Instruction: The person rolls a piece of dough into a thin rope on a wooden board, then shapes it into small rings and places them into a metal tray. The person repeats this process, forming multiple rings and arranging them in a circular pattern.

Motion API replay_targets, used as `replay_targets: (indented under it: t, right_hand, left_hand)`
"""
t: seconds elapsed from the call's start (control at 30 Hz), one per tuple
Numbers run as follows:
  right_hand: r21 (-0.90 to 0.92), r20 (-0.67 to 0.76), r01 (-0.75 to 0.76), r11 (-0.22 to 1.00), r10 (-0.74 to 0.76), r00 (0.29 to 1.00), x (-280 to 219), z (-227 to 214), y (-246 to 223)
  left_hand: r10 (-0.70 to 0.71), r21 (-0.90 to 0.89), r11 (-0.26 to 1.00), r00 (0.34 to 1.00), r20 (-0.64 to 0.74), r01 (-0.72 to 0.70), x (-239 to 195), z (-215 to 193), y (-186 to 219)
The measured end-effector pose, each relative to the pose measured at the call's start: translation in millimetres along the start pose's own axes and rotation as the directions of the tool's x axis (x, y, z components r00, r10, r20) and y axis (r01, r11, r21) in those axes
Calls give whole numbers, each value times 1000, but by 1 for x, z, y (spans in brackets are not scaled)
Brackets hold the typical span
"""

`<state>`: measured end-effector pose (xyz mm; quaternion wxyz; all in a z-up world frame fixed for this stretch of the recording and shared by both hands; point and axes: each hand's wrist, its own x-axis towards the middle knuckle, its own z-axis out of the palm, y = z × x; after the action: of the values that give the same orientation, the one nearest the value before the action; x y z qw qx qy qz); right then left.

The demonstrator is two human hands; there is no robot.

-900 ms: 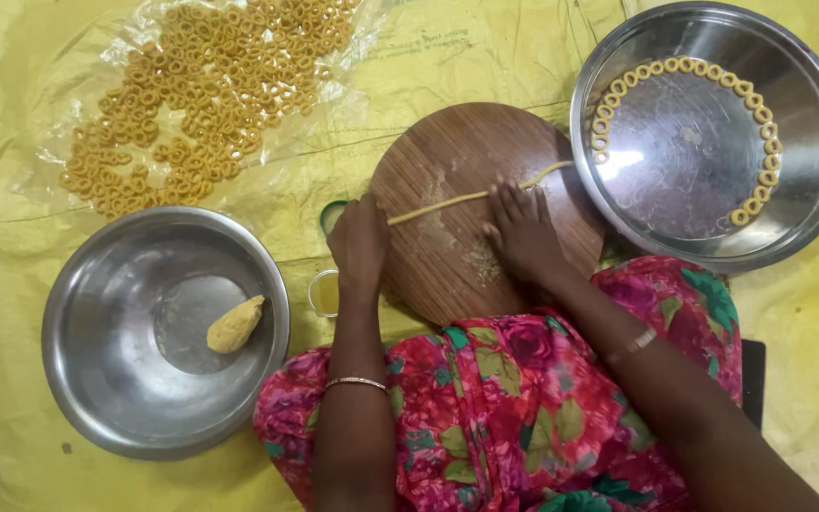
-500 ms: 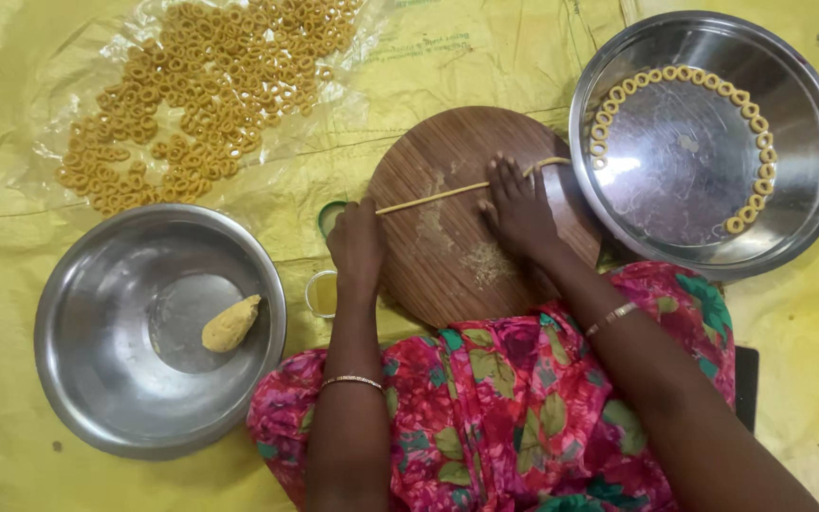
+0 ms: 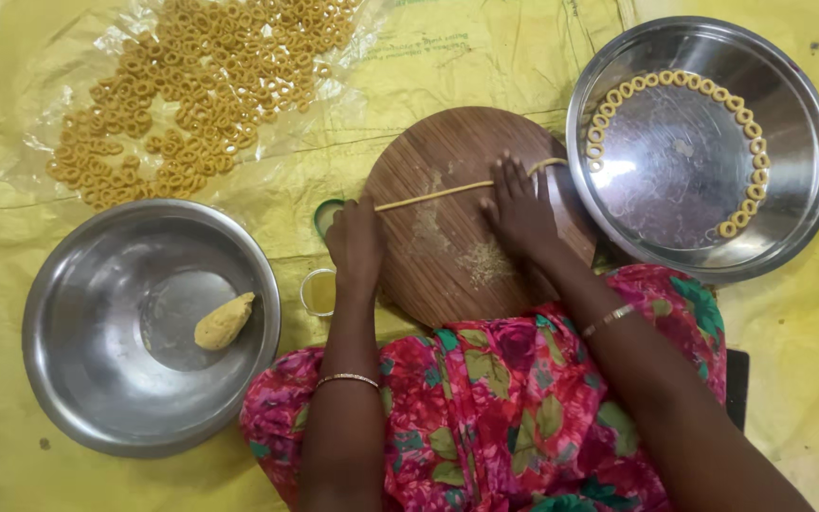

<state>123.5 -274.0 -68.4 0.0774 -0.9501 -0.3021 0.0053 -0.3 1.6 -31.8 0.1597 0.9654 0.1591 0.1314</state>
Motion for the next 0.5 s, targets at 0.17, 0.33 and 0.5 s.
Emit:
replay_targets:
  t: [0.17,0.33,0.5]
  right_hand:
    - [-93,61,20,996,-15,998,-52,-3,-4]
    - [-79,11,5,997,-5,1000,-10,-6,6]
    - [-55,-10,2,998,-3,1000,-17,-6,5]
  left_hand:
    - [-23,-32,999,999,22,24,5,1,6]
    - [-62,-29,998,996,64,63,3,-1,7]
    - [-70,-13,997,998,-6,70,3,-6,6]
